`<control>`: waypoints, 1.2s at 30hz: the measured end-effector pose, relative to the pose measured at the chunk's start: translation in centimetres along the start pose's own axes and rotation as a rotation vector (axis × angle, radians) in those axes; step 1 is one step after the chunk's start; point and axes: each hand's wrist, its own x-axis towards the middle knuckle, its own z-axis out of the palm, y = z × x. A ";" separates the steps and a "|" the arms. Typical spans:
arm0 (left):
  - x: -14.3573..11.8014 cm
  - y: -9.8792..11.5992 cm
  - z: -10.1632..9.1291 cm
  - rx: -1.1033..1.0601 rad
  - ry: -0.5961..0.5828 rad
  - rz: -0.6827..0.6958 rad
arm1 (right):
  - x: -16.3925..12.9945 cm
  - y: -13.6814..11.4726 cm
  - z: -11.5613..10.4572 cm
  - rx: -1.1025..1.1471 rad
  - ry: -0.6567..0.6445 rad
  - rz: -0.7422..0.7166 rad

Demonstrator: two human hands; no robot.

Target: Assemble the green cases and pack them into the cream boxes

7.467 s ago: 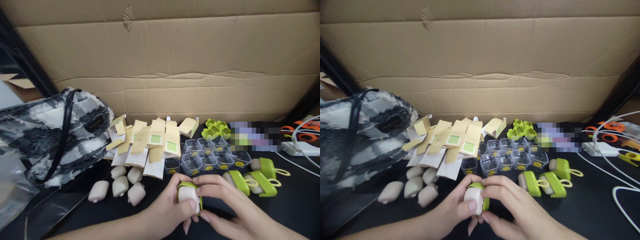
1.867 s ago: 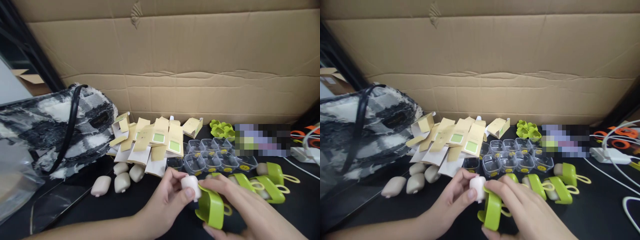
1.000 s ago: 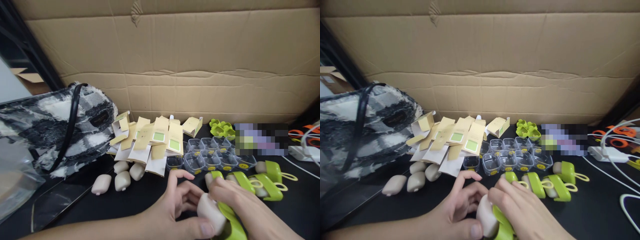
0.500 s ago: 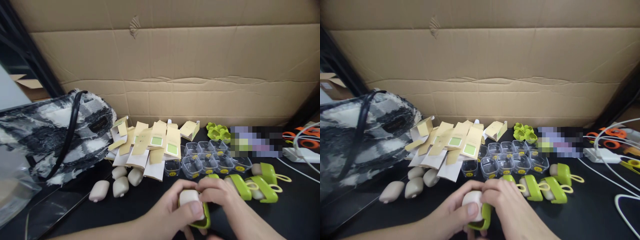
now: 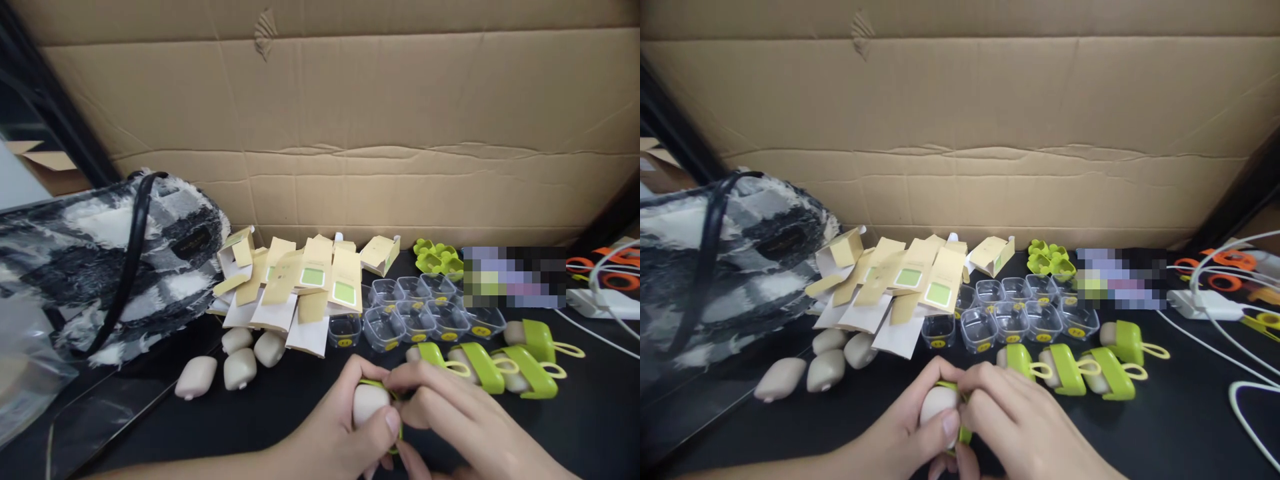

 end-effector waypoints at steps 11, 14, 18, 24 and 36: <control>0.2 -0.6 -0.2 0.191 -0.104 0.149 | 0.4 -0.4 -0.3 -0.128 0.040 -0.050; 0.0 -0.3 0.0 0.198 -0.087 0.140 | 0.6 -0.7 -0.2 -0.114 0.065 0.013; -0.3 0.3 0.6 0.121 -0.011 0.073 | 0.8 -0.8 -0.1 -0.052 0.091 0.032; -0.4 0.5 0.7 0.046 -0.018 0.014 | 0.9 -0.8 -0.3 -0.065 0.075 0.022; -0.4 0.5 0.4 -0.102 -0.035 0.066 | 1.4 -0.5 -1.6 0.189 0.063 0.127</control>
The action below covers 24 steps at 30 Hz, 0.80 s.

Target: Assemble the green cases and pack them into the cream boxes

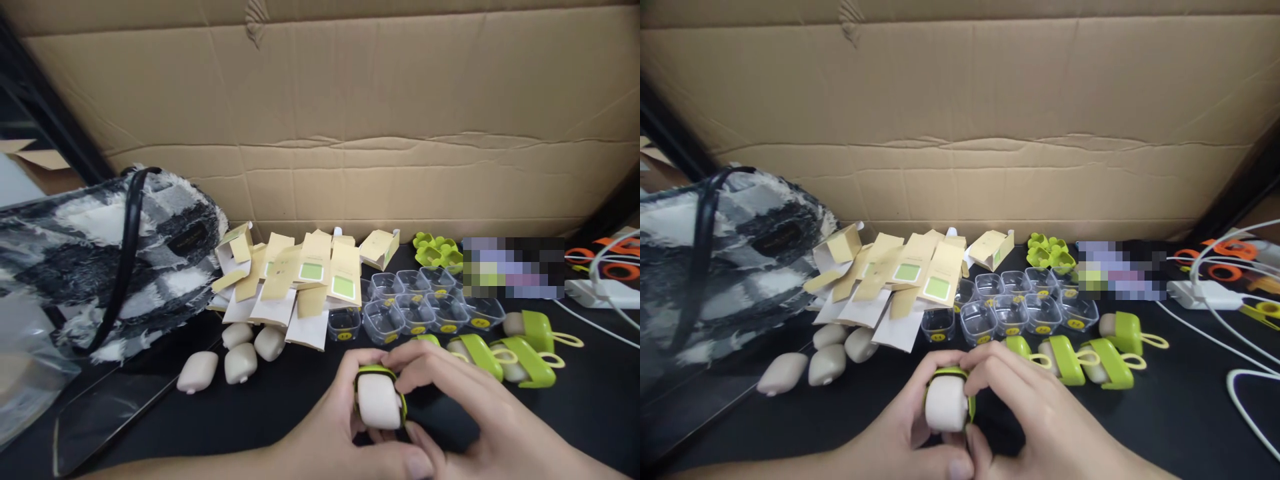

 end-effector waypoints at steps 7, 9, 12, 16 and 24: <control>0.0 -0.8 -0.1 0.017 0.005 0.097 | 0.1 0.4 0.0 -0.010 -0.006 0.011; -0.1 -0.6 0.1 0.038 0.029 0.094 | 0.0 0.6 0.2 0.010 -0.018 0.032; -0.1 -0.3 0.2 0.068 0.025 0.109 | -0.1 0.8 0.3 0.003 -0.012 0.046; 0.0 -0.6 0.0 0.101 0.019 0.145 | -0.2 0.8 0.3 -0.001 0.005 0.047; -0.1 -0.7 0.1 0.117 0.051 0.081 | -1.3 1.3 1.4 0.079 0.061 0.059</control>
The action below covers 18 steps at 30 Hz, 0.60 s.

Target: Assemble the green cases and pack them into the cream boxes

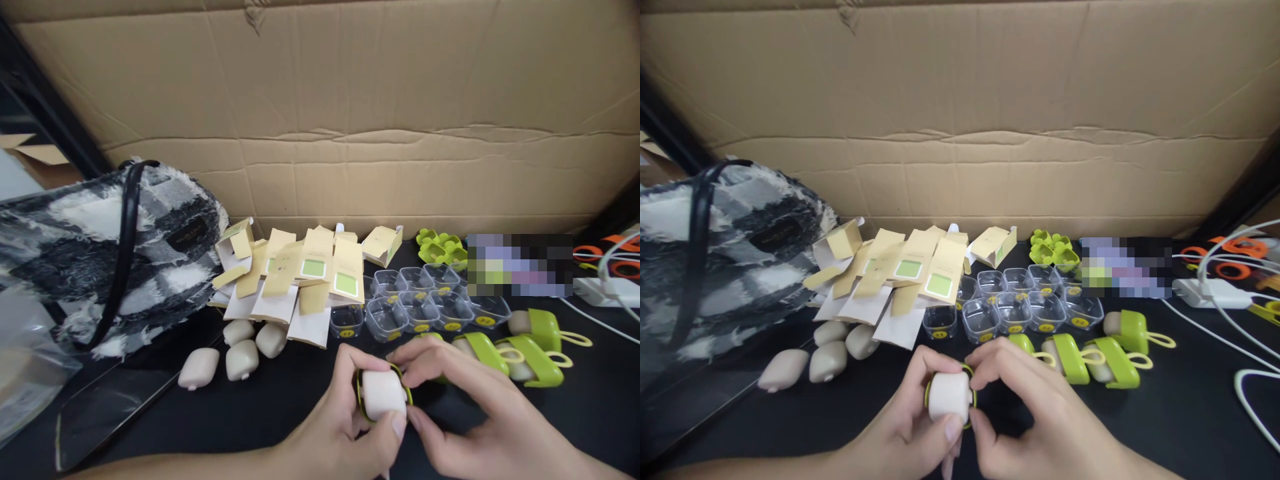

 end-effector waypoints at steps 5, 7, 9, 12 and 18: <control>0.1 -0.7 0.0 -0.019 -0.016 0.028 | -0.1 -0.2 0.0 -0.037 0.035 -0.048; 0.1 -1.1 -0.1 -0.033 -0.034 0.006 | 0.1 -0.4 -0.2 -0.068 0.035 -0.063; 0.2 -1.4 -0.2 -0.043 -0.057 0.034 | 0.2 -0.6 -0.4 -0.086 0.043 -0.068; 0.1 -1.2 -0.3 -0.068 -0.059 0.074 | 0.4 -0.7 -0.6 -0.083 0.041 -0.049; 0.0 -0.4 -0.2 -0.087 0.002 0.093 | 0.1 -0.6 -0.6 -0.124 -0.093 -0.009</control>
